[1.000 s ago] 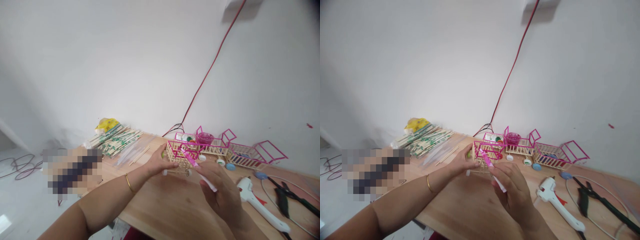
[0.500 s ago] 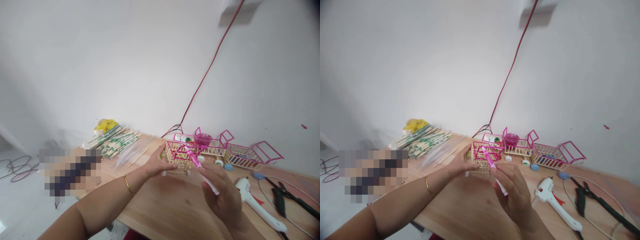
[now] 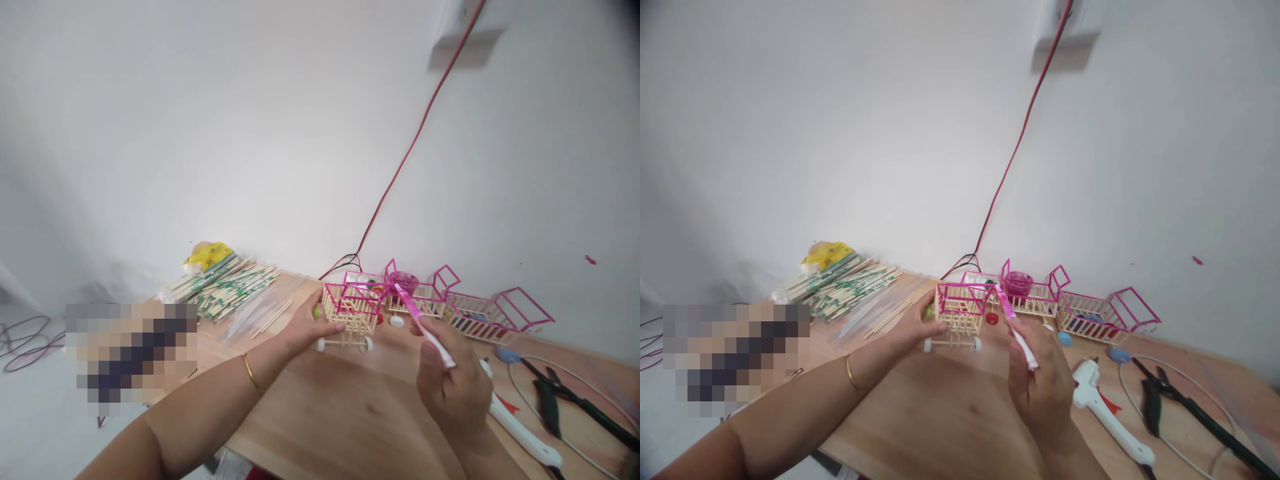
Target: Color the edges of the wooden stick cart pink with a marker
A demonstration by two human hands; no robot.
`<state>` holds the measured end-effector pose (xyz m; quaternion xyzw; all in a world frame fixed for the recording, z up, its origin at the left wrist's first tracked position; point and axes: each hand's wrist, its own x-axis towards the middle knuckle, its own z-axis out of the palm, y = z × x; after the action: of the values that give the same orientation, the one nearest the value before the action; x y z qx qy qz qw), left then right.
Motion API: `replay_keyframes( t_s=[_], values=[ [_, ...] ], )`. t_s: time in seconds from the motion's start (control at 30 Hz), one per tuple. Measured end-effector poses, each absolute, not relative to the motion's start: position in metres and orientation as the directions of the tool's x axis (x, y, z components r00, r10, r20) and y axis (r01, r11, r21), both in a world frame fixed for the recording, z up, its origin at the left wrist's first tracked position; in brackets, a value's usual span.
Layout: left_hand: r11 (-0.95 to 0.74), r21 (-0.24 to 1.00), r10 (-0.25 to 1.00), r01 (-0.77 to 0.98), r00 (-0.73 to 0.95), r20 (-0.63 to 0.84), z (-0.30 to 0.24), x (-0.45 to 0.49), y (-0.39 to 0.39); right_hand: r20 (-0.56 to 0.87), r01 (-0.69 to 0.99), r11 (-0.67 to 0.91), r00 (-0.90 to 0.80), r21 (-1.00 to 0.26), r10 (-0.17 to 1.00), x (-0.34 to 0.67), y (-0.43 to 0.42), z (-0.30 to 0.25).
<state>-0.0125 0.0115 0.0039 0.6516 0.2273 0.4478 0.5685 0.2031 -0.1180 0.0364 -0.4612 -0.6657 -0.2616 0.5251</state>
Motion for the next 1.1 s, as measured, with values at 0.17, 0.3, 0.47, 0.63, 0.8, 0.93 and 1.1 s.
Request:
replay_keyframes(
  t_s=[0.17, 0.3, 0.47, 0.63, 0.8, 0.93, 1.1],
  values=[
    [-0.169, 0.923, 0.775, -0.346, 0.532, 0.341, 0.005, -0.012, 0.014, 0.885, 0.853, 0.37, 0.197, -0.367, 0.422, 0.202, -0.112, 0.032],
    [-0.061, 0.889, 0.715, -0.453, 0.601, 0.356, 0.007, -0.011, 0.011, 0.789, 0.758, 0.395, 0.247, -0.519, 0.563, 0.197, -0.106, 0.027],
    [0.065, 0.883, 0.628, -0.464, 0.707, 0.326, 0.012, -0.011, 0.003, 0.65, 0.572, 0.439, 0.232, -0.693, 0.724, 0.19, -0.101, 0.017],
    [0.144, 0.88, 0.579, -0.453, 0.76, 0.297, 0.015, -0.013, -0.001, 0.511, 0.357, 0.416, 0.231, -0.836, 0.828, 0.188, -0.099, 0.013],
    [0.077, 0.902, 0.583, -0.424, 0.753, 0.304, 0.018, -0.014, 0.002, 0.501, 0.262, 0.44, 0.254, -0.859, 0.827, 0.186, -0.097, 0.012],
    [-0.223, 0.925, 0.724, -0.307, 0.583, 0.368, 0.017, -0.016, 0.009, 0.524, 0.34, 0.418, 0.335, -0.842, 0.783, 0.188, -0.095, 0.013],
    [-0.456, 0.888, 0.797, -0.067, 0.413, 0.44, 0.01, -0.015, 0.016, 0.52, 0.467, 0.314, 0.423, -0.827, 0.742, 0.189, -0.094, 0.013]
  ],
)
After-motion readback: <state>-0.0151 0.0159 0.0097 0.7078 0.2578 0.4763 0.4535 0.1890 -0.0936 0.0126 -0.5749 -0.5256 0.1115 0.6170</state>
